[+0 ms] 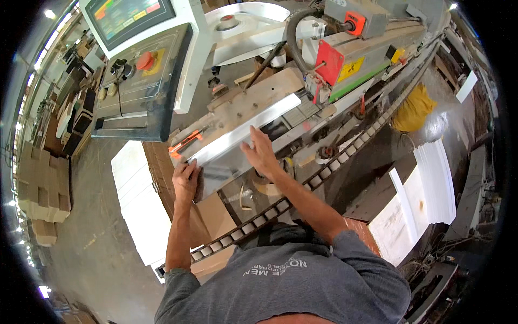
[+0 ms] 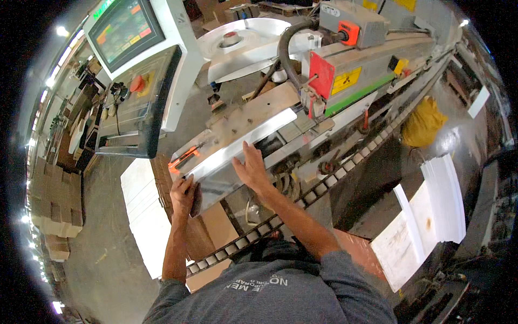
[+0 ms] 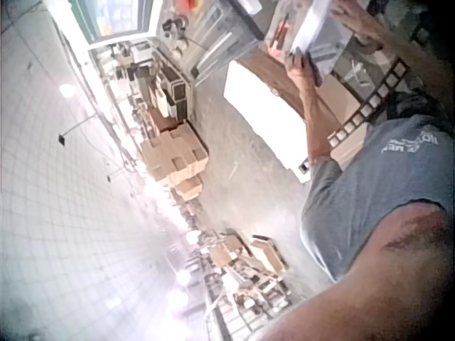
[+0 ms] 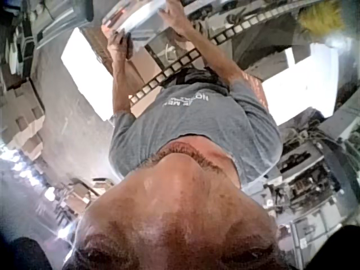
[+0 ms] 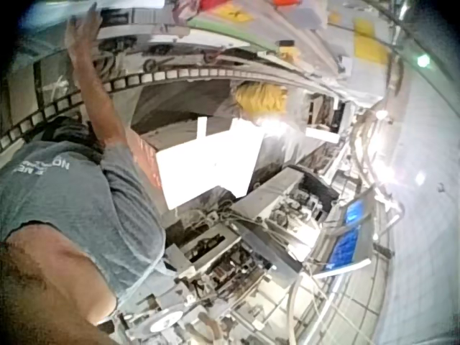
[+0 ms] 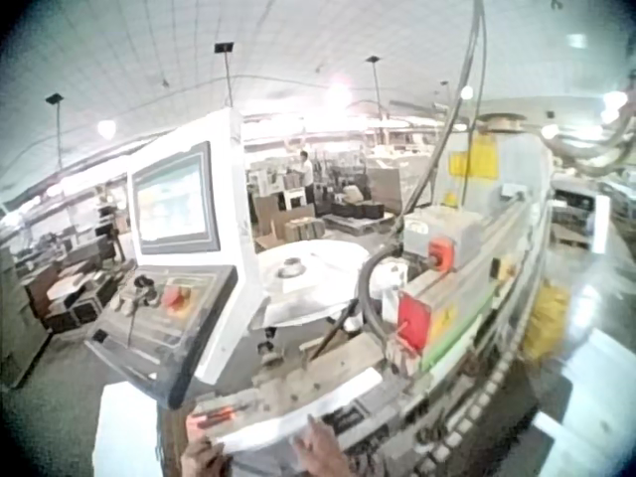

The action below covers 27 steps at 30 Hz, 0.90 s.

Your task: The person processes white furniture components by feeding them through an edge-banding or trimming machine and stacking the finished pieces on a wooden pallet.

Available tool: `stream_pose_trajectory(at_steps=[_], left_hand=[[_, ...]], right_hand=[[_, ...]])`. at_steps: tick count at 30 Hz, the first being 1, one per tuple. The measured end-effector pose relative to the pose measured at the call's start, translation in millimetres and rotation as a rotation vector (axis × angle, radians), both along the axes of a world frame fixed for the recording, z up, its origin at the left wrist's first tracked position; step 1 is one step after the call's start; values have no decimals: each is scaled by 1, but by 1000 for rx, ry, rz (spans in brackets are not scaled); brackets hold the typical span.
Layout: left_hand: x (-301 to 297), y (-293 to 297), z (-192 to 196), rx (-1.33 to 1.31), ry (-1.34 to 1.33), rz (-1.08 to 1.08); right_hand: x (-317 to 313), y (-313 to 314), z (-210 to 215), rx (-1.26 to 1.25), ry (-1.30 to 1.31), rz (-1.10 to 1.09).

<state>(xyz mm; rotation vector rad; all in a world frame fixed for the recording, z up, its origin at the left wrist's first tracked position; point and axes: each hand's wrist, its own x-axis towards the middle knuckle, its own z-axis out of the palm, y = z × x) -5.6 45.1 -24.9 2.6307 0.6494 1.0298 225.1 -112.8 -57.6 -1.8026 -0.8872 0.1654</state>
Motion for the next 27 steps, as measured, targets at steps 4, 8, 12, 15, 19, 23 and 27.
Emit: stream_pose_trajectory(at_steps=[4, 8, 12, 15, 19, 23, 27], left_hand=[[25, -3, 4, 37, 9, -43], [56, -16, -2, 19, -34, -7], [92, -28, -1, 21, 9, -25], [130, -44, -4, 39, -8, -30], [166, -60, -6, -22, 48, -9], [208, -73, -14, -13, -9, -20], [249, -75, -22, 31, -35, -90]], right_hand=[[24, -2, 21, -28, 117, 100], [45, -5, 14, 4, -208, -102], [85, -16, 14, -43, -110, -64], [113, -25, 8, -16, -197, -142], [133, -53, 21, -18, -200, -157], [109, -111, 41, 97, -42, -57], [109, -221, 41, 162, -186, -176]])
